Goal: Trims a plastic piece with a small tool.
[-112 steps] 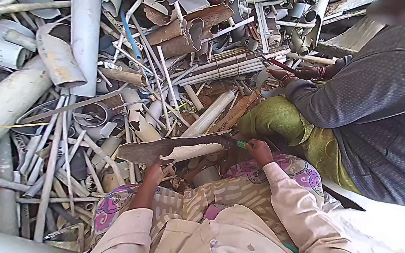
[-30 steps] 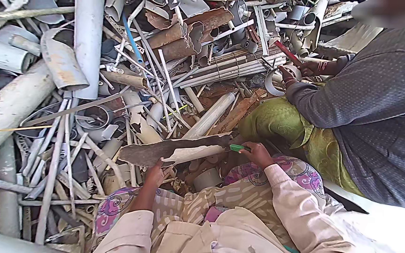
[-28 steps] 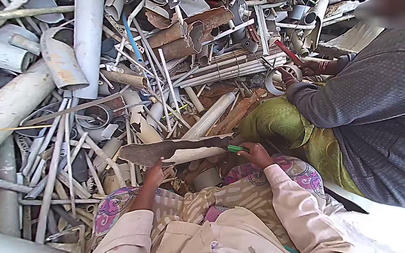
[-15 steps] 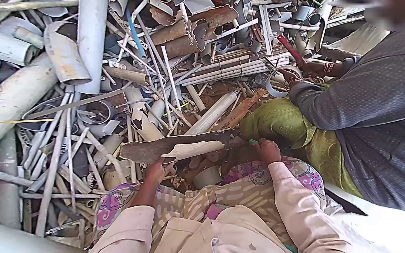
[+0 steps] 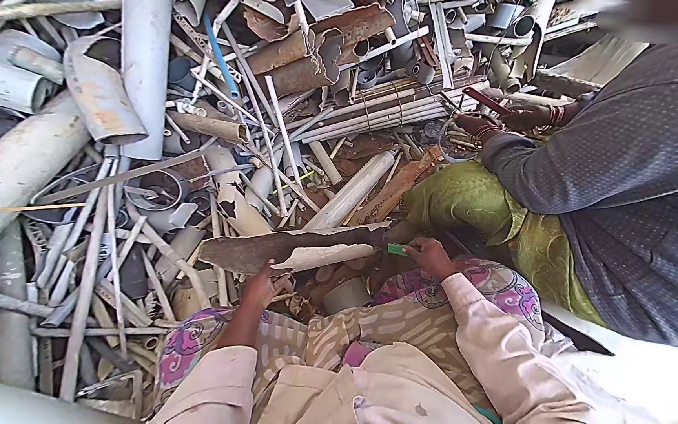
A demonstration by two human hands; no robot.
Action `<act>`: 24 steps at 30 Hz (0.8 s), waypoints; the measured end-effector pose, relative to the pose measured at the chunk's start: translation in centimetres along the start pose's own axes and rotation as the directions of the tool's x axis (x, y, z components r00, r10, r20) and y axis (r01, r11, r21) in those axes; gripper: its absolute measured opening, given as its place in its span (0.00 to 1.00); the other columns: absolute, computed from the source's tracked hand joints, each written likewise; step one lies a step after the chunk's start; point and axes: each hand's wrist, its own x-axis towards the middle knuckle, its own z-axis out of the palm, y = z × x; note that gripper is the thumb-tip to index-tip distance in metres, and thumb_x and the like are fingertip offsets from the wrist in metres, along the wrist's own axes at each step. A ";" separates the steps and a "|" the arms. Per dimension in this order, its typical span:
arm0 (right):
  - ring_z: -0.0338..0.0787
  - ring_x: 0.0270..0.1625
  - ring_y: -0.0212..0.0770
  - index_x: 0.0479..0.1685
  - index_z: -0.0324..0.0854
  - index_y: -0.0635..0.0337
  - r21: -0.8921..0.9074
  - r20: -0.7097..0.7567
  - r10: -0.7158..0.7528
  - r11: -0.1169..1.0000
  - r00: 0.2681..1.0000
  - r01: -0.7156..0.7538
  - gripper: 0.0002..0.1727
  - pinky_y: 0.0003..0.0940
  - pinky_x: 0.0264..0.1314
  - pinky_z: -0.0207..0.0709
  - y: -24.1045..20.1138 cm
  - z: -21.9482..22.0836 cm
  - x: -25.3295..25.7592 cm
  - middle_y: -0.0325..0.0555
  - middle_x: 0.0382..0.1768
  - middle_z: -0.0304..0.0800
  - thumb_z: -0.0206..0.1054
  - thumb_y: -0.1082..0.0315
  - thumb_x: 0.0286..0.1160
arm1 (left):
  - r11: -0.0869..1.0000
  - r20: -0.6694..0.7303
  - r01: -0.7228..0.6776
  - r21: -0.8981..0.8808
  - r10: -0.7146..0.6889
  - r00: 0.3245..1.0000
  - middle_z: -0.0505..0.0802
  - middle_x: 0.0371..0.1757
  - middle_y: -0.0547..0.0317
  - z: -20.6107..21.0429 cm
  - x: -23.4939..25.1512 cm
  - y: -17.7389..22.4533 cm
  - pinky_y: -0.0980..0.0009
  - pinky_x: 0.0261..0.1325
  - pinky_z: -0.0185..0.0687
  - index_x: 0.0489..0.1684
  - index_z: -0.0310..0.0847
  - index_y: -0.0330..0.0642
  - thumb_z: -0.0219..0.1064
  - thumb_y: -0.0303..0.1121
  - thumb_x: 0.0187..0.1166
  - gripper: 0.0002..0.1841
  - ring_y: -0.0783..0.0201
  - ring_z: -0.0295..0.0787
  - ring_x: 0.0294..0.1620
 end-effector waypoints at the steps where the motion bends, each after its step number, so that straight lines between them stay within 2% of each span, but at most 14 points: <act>1: 0.87 0.45 0.48 0.50 0.88 0.69 0.034 -0.002 -0.025 0.999 1.000 0.025 0.18 0.48 0.59 0.76 0.2 0.0 0.0 0.58 0.43 0.90 0.70 0.59 0.83 | 1.000 0.000 0.001 0.004 -0.001 1.000 0.87 0.50 0.42 0.0 0.1 0.0 0.64 0.39 0.90 0.74 0.62 0.32 0.51 0.33 0.93 0.18 0.58 0.91 0.38; 4: 0.83 0.35 0.30 0.47 0.89 0.67 0.232 0.026 -0.119 0.966 0.993 0.110 0.12 0.29 0.45 0.79 0.6 -0.3 -0.2 0.45 0.38 0.90 0.70 0.64 0.82 | 0.999 0.000 -0.002 0.041 0.002 1.000 0.85 0.53 0.41 0.1 0.1 0.0 0.64 0.40 0.90 0.77 0.60 0.33 0.53 0.34 0.92 0.21 0.57 0.91 0.40; 5: 0.82 0.33 0.25 0.46 0.89 0.67 0.278 0.047 -0.159 0.950 0.986 0.140 0.11 0.24 0.43 0.79 0.5 -0.2 -0.3 0.43 0.37 0.89 0.70 0.65 0.82 | 0.998 0.003 -0.007 0.059 0.007 1.000 0.84 0.55 0.41 0.1 0.0 0.1 0.63 0.41 0.89 0.78 0.59 0.34 0.53 0.34 0.92 0.21 0.57 0.90 0.41; 6: 0.83 0.35 0.26 0.47 0.89 0.67 0.274 0.076 -0.187 0.948 0.979 0.160 0.11 0.25 0.45 0.78 0.4 -0.1 -0.3 0.44 0.39 0.90 0.69 0.66 0.82 | 0.997 0.002 -0.013 0.076 0.013 1.000 0.83 0.57 0.41 0.2 -0.1 0.1 0.62 0.42 0.89 0.79 0.59 0.34 0.53 0.35 0.92 0.22 0.57 0.90 0.43; 7: 0.85 0.39 0.31 0.49 0.89 0.68 0.214 0.104 -0.196 0.962 0.975 0.170 0.13 0.30 0.50 0.79 0.2 0.1 -0.3 0.48 0.42 0.91 0.69 0.65 0.83 | 0.996 0.002 -0.020 0.089 0.020 1.000 0.82 0.60 0.40 0.1 -0.2 0.1 0.60 0.43 0.89 0.80 0.58 0.35 0.54 0.35 0.92 0.23 0.55 0.90 0.46; 9: 0.89 0.50 0.48 0.53 0.89 0.68 0.030 0.160 -0.151 0.988 0.975 0.148 0.17 0.48 0.63 0.77 -0.2 0.5 -0.1 0.59 0.48 0.92 0.68 0.60 0.85 | 0.993 0.013 -0.038 0.115 0.037 0.999 0.81 0.65 0.38 -0.1 -0.2 0.0 0.57 0.48 0.89 0.82 0.57 0.36 0.54 0.35 0.92 0.24 0.52 0.89 0.52; 11: 0.89 0.57 0.57 0.55 0.89 0.68 -0.060 0.191 -0.093 0.993 0.977 0.106 0.20 0.56 0.69 0.74 -0.3 0.4 0.1 0.63 0.52 0.91 0.67 0.56 0.86 | 0.991 0.031 -0.052 0.123 0.049 0.998 0.80 0.68 0.38 -0.2 -0.2 -0.1 0.55 0.51 0.88 0.83 0.57 0.36 0.54 0.35 0.91 0.24 0.51 0.87 0.56; 17: 0.87 0.61 0.60 0.54 0.87 0.71 -0.111 0.265 -0.024 0.992 0.964 0.055 0.24 0.58 0.70 0.73 0.4 0.1 0.5 0.67 0.55 0.89 0.66 0.53 0.87 | 0.987 0.040 -0.087 0.133 0.082 0.996 0.81 0.66 0.41 0.0 -0.4 -0.3 0.57 0.48 0.88 0.81 0.59 0.37 0.54 0.36 0.91 0.23 0.55 0.87 0.53; 19: 0.86 0.62 0.63 0.55 0.86 0.72 -0.174 0.326 -0.016 0.982 0.945 0.077 0.26 0.61 0.70 0.72 0.6 0.4 0.7 0.69 0.56 0.88 0.64 0.51 0.88 | 0.988 0.031 -0.081 0.129 0.077 0.997 0.79 0.68 0.40 0.0 -0.3 -0.3 0.56 0.50 0.87 0.82 0.58 0.37 0.53 0.37 0.92 0.24 0.53 0.86 0.56; 21: 0.84 0.68 0.66 0.58 0.84 0.74 -0.245 0.395 -0.001 0.964 0.919 0.107 0.28 0.64 0.73 0.71 0.7 0.8 0.8 0.71 0.61 0.86 0.62 0.50 0.89 | 0.988 0.026 -0.073 0.136 0.070 0.997 0.78 0.70 0.39 0.0 -0.2 -0.4 0.55 0.52 0.86 0.83 0.58 0.37 0.53 0.38 0.92 0.25 0.53 0.85 0.58; 24: 0.83 0.70 0.68 0.60 0.83 0.73 -0.315 0.458 0.030 0.940 0.888 0.131 0.30 0.68 0.72 0.71 0.8 1.7 0.8 0.72 0.63 0.85 0.60 0.47 0.90 | 0.981 0.056 -0.075 0.181 0.066 0.996 0.78 0.67 0.42 -0.4 -0.2 -0.3 0.58 0.50 0.86 0.82 0.57 0.37 0.53 0.39 0.92 0.25 0.57 0.85 0.54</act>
